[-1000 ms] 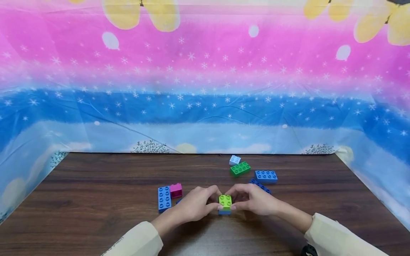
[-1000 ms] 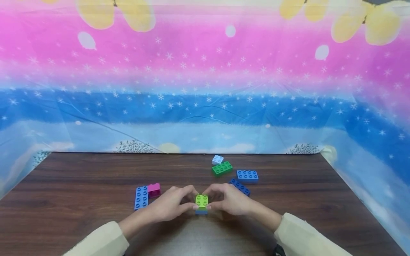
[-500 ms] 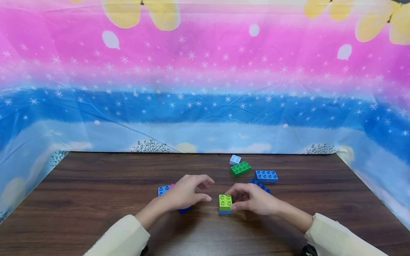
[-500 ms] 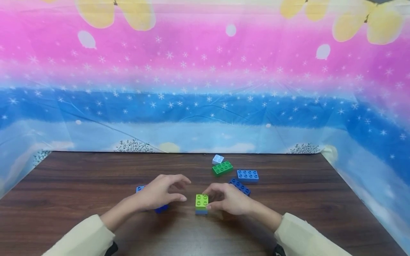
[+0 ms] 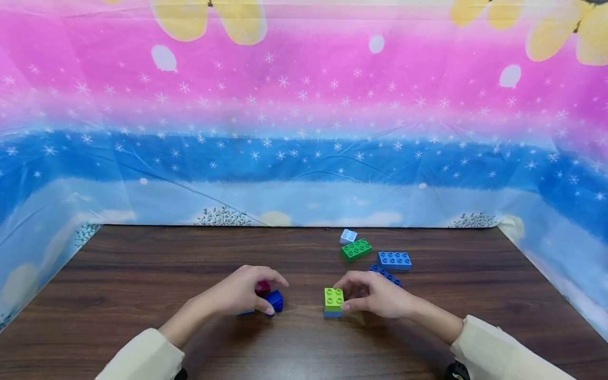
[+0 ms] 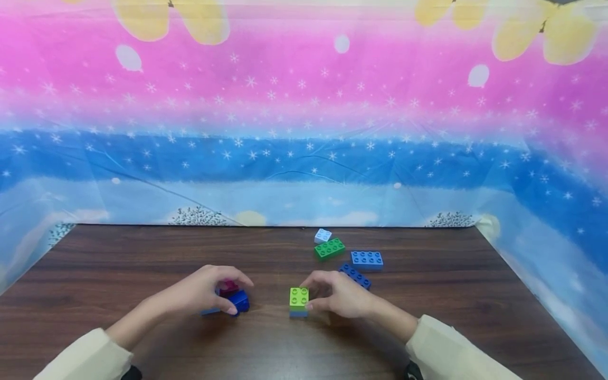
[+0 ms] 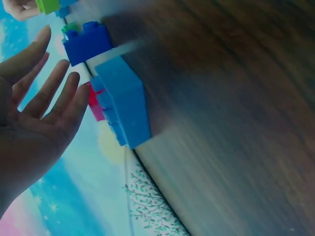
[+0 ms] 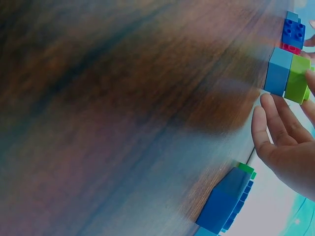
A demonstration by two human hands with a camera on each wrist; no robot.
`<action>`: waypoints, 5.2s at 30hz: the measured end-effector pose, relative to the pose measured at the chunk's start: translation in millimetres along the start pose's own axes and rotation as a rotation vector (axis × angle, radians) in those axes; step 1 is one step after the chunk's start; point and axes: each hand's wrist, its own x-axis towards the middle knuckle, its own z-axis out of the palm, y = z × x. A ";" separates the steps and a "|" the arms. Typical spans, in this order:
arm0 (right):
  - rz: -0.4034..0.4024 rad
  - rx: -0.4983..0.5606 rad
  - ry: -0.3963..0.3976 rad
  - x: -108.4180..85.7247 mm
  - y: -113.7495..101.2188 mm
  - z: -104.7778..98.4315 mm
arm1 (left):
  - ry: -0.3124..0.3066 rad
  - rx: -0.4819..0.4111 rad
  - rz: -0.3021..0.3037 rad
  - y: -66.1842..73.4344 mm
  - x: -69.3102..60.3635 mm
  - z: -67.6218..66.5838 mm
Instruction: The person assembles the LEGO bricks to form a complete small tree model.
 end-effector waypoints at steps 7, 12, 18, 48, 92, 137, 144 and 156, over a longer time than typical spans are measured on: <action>-0.007 -0.002 0.001 0.8 -0.4 -0.3 | -0.041 -0.047 -0.013 -4.1 -5.0 -0.4; -0.014 -0.005 0.003 0.8 -0.3 -0.2 | -0.062 -0.061 -0.028 -6.2 -4.8 1.6; -0.009 0.002 0.005 0.7 -1.2 -0.1 | -0.066 -0.061 -0.039 -7.2 -4.3 3.4; 0.001 0.008 0.018 -0.3 1.7 0.0 | 0.067 -0.038 0.010 1.6 2.1 6.4; -0.016 0.024 0.014 -0.1 3.6 2.2 | 0.112 -0.076 0.059 36.3 45.7 51.9; 0.001 0.047 -0.002 -3.5 1.1 3.7 | 0.110 -0.018 0.021 37.8 45.8 53.5; -0.004 0.035 0.003 -3.5 2.1 4.7 | 0.119 -0.013 0.018 37.7 45.6 54.3; 0.001 0.017 0.005 -2.5 1.4 4.4 | 0.126 -0.011 0.021 36.4 45.0 52.7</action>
